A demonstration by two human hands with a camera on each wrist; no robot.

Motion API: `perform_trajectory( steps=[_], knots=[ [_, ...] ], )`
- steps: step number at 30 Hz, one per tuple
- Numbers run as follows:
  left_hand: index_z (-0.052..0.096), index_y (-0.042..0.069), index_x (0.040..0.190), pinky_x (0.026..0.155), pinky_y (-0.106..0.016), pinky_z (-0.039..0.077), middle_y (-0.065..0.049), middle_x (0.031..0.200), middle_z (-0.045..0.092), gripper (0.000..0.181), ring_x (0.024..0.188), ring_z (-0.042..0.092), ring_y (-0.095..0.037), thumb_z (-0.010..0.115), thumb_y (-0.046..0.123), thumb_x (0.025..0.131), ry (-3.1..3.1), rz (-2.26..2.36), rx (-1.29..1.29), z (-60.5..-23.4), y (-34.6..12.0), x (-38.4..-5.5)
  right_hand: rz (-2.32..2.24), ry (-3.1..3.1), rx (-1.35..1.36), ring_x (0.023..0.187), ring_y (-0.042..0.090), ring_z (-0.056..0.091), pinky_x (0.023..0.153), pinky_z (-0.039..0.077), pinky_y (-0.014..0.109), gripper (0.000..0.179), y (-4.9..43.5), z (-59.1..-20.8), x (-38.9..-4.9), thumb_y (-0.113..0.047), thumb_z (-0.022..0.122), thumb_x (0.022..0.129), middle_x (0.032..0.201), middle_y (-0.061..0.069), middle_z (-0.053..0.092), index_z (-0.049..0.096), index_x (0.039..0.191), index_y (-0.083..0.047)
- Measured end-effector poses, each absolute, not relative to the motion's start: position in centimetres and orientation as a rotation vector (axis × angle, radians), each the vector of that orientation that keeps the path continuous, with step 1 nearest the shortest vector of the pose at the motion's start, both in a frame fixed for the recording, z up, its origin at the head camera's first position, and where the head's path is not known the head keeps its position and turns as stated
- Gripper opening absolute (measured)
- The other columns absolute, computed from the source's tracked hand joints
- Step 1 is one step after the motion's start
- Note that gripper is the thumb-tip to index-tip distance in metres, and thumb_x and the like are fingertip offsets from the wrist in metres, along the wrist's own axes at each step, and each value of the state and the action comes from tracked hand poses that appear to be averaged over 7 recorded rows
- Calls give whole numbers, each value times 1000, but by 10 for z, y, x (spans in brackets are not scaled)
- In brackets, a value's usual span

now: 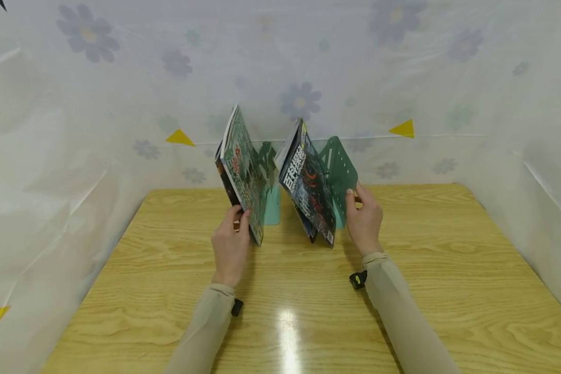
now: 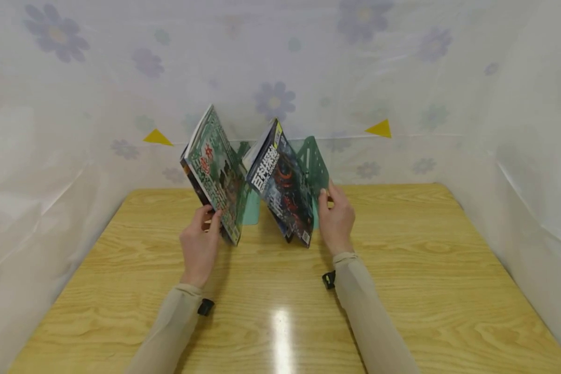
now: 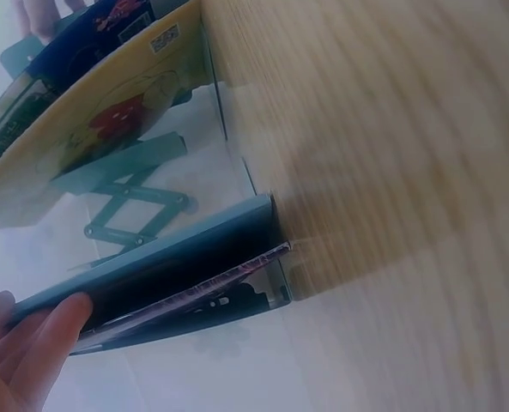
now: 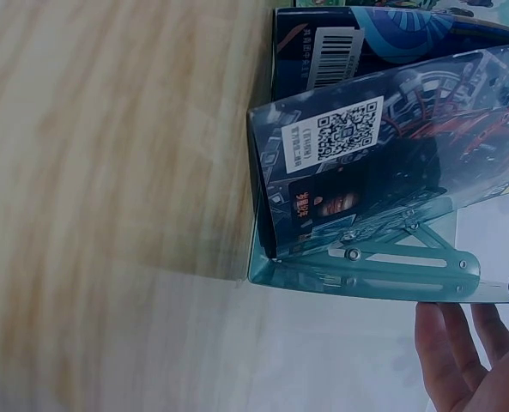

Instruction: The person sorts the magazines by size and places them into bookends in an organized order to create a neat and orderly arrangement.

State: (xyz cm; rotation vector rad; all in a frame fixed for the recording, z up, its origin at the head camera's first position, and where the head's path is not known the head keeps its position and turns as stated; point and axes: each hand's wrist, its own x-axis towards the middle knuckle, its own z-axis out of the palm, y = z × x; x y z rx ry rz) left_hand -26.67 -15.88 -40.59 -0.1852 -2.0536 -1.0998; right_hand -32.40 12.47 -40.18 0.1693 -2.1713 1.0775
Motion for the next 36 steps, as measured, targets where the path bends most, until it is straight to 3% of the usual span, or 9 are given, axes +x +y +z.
perform_trajectory(
  steps=[8, 28, 36],
  knots=[
    [66, 0, 99, 59, -34, 58, -13, 83, 69, 13, 67, 67, -23, 65, 13, 97, -2039, -1093, -166, -406, -160, -267, 1084, -2168, 173, 94, 31, 66, 67, 57, 49, 38, 125, -402, -325, -24, 53, 104, 125, 14, 65, 56, 141, -17],
    [68, 2, 98, 57, -32, 57, -12, 82, 70, 9, 65, 67, -21, 63, 10, 98, -2036, -1028, -209, -406, -169, -263, 1091, -2179, 173, 95, 31, 65, 68, 56, 50, 38, 124, -401, -324, -22, 54, 103, 124, 13, 65, 57, 141, -17],
    [69, -2, 97, 58, -39, 58, -14, 85, 70, 6, 71, 68, -27, 65, 3, 94, -2033, -834, -258, -398, -183, -261, 1080, -2242, 161, 102, 30, 64, 75, 57, 48, 46, 128, -397, -322, -29, 55, 103, 129, 13, 62, 51, 146, -14]
  ],
)
